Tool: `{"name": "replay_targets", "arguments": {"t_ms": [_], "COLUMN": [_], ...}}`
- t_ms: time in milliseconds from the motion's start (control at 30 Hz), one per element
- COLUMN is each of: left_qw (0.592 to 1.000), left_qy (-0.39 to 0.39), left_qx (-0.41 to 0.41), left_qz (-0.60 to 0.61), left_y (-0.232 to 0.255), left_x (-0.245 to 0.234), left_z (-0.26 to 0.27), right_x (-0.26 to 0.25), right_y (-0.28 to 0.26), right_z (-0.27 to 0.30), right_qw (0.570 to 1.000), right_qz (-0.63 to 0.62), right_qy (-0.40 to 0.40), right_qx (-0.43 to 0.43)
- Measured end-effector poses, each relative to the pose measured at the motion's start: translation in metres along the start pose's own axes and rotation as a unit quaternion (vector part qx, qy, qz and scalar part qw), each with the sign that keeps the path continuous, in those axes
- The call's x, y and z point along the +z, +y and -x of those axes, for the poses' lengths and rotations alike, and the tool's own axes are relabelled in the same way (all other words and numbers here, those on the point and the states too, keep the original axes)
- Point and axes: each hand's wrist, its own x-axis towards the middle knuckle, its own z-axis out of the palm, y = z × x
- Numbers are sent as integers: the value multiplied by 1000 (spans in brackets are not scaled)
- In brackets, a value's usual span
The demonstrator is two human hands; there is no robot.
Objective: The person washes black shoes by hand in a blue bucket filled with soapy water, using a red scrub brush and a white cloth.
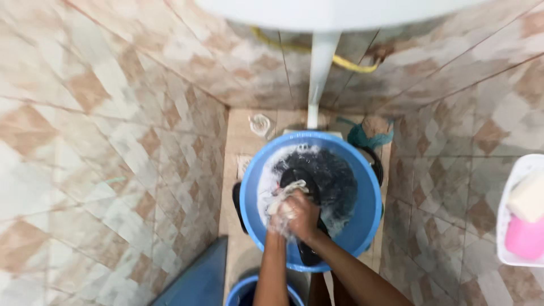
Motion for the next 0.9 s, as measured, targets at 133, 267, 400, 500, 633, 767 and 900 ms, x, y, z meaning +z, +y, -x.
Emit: {"name": "replay_targets", "arguments": {"t_ms": [133,267,400,500,633,767,900], "left_qw": [964,959,989,987,958,855,967], "left_qy": [141,126,44,36,77,-513,-97], "left_qx": [75,80,40,79,156,-1,113], "left_qz": [-211,-240,-135,-136,-228,76,-205], "left_y": [14,35,44,43,51,83,89], "left_x": [50,98,147,195,247,295,330], "left_z": [26,44,62,93,144,165,191], "right_x": [-29,-64,-106,-158,-185,-199,-228], "right_y": [-24,-86,-172,-209,-241,-281,-315], "right_z": [-88,-54,-43,-119,-90,-17,-62], "right_qw": [988,991,992,963,989,995,972], "right_qz": [84,83,57,84,32,-4,44], "right_qy": [92,92,110,91,133,96,232], "right_qx": [93,55,-35,237,48,14,-11]}}
